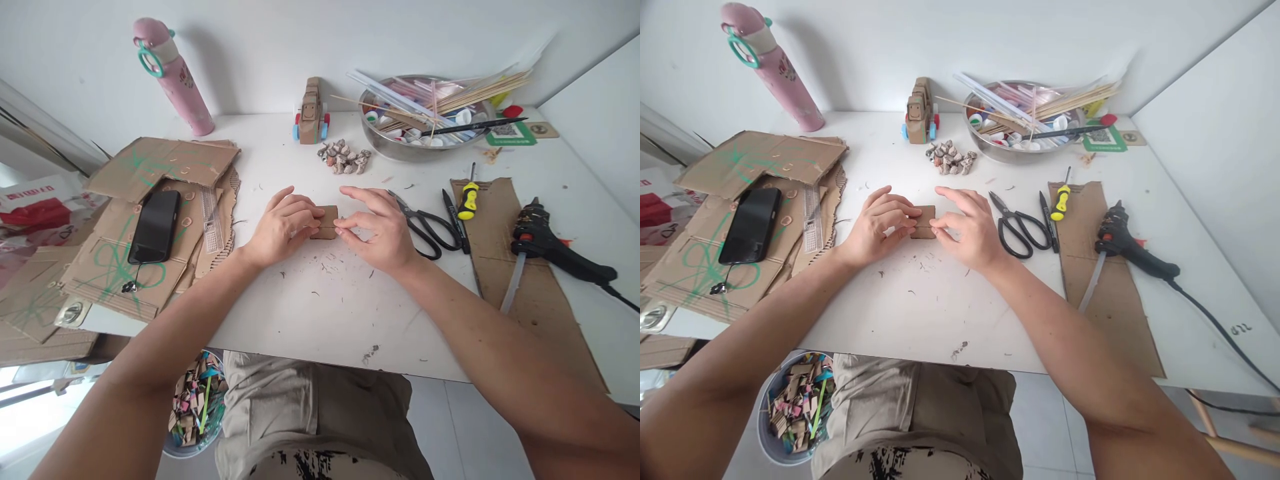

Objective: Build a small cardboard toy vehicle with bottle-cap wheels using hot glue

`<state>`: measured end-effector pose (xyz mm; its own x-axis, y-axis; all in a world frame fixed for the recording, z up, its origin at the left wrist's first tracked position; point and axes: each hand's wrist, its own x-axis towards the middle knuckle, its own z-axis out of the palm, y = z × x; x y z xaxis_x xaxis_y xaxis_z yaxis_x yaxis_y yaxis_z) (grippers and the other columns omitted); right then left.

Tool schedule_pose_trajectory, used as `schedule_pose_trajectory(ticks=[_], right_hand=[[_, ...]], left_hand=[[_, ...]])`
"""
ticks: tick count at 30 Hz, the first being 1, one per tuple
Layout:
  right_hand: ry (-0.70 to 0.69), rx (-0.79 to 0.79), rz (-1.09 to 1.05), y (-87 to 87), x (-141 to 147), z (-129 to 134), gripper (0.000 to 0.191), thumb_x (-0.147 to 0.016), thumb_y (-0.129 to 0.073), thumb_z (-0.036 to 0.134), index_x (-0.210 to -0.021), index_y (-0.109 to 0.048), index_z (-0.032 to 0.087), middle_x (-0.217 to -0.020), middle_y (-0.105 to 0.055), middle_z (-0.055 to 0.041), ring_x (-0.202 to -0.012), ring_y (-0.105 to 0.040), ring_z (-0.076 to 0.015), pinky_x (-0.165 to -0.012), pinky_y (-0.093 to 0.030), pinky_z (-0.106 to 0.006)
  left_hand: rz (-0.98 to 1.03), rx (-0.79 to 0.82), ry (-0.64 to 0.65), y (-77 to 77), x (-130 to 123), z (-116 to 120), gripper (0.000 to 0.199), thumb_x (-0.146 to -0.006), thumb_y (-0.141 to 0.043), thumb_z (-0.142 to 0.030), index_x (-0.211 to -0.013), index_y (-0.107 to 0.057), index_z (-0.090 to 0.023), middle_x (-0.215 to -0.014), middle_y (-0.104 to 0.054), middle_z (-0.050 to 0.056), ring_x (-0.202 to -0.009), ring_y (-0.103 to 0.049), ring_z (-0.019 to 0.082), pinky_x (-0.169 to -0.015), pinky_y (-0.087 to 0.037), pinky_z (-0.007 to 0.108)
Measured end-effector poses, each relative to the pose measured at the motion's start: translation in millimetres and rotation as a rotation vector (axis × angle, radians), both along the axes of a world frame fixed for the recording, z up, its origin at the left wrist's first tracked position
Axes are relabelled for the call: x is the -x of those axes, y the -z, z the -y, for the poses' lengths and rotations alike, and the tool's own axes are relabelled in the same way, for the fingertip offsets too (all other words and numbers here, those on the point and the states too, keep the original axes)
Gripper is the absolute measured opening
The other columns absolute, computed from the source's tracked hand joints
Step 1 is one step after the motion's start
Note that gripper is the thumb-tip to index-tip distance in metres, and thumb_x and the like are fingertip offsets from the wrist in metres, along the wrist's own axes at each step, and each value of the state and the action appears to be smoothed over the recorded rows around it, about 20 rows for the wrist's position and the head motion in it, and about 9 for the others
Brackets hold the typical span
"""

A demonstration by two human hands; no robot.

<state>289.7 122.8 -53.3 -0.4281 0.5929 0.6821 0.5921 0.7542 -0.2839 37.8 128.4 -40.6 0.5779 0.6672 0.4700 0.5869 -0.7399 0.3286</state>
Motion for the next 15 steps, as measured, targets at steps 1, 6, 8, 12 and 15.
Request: schedule_pose_trajectory(ticks=[1, 6, 8, 12, 15], right_hand=[[-0.004, -0.001, -0.002, -0.2, -0.3, 0.0, 0.019, -0.096, -0.069, 0.022, -0.090, -0.083, 0.032, -0.142, -0.076, -0.0047, -0.120, -0.074, -0.0345, -0.103, -0.059, -0.059], [-0.003, -0.004, -0.011, -0.6, 0.9, 0.5, 0.019, -0.098, -0.068, 0.025, -0.089, -0.083, 0.031, -0.140, -0.077, -0.0070, -0.119, -0.075, -0.0343, -0.100, -0.061, -0.058], [0.001, 0.012, -0.011, -0.8, 1.7, 0.7, 0.019, -0.098, -0.067, 0.025, -0.090, -0.083, 0.031, -0.140, -0.076, -0.0073, -0.119, -0.075, -0.0346, -0.099, -0.061, -0.059], [-0.018, 0.060, -0.032, -3.9, 1.5, 2.6, 0.017, -0.098, -0.067, 0.027, -0.090, -0.081, 0.030, -0.142, -0.075, -0.0092, -0.118, -0.075, -0.0351, -0.100, -0.061, -0.060], [-0.022, 0.180, -0.067, -8.1, -1.2, 6.4, 0.008, -0.096, -0.070, 0.029, -0.097, -0.078, 0.030, -0.147, -0.072, -0.0095, -0.123, -0.074, -0.0361, -0.103, -0.060, -0.061]], left_hand=[[-0.002, 0.005, -0.004, -0.2, -0.1, 0.3, 0.018, -0.103, -0.060, -0.028, -0.095, -0.075, -0.026, -0.111, -0.084, 0.003, -0.116, -0.074, 0.023, -0.128, -0.041, 0.057], [0.009, 0.028, -0.017, -1.1, -2.1, 1.3, 0.019, -0.103, -0.060, -0.032, -0.092, -0.075, -0.027, -0.111, -0.085, 0.004, -0.115, -0.074, 0.024, -0.127, -0.041, 0.056], [0.028, 0.045, -0.017, -2.5, -3.2, 1.5, 0.018, -0.103, -0.061, -0.032, -0.091, -0.075, -0.026, -0.111, -0.085, 0.004, -0.116, -0.074, 0.025, -0.128, -0.040, 0.057], [0.086, 0.153, -0.021, -7.5, -3.2, 2.1, 0.012, -0.097, -0.073, -0.036, -0.091, -0.075, -0.026, -0.112, -0.085, 0.005, -0.118, -0.074, 0.027, -0.127, -0.039, 0.059], [0.226, 0.283, 0.005, -9.9, 0.0, 1.6, 0.027, -0.089, -0.085, -0.047, -0.101, -0.075, -0.025, -0.125, -0.082, 0.009, -0.125, -0.072, 0.030, -0.121, -0.047, 0.055]])
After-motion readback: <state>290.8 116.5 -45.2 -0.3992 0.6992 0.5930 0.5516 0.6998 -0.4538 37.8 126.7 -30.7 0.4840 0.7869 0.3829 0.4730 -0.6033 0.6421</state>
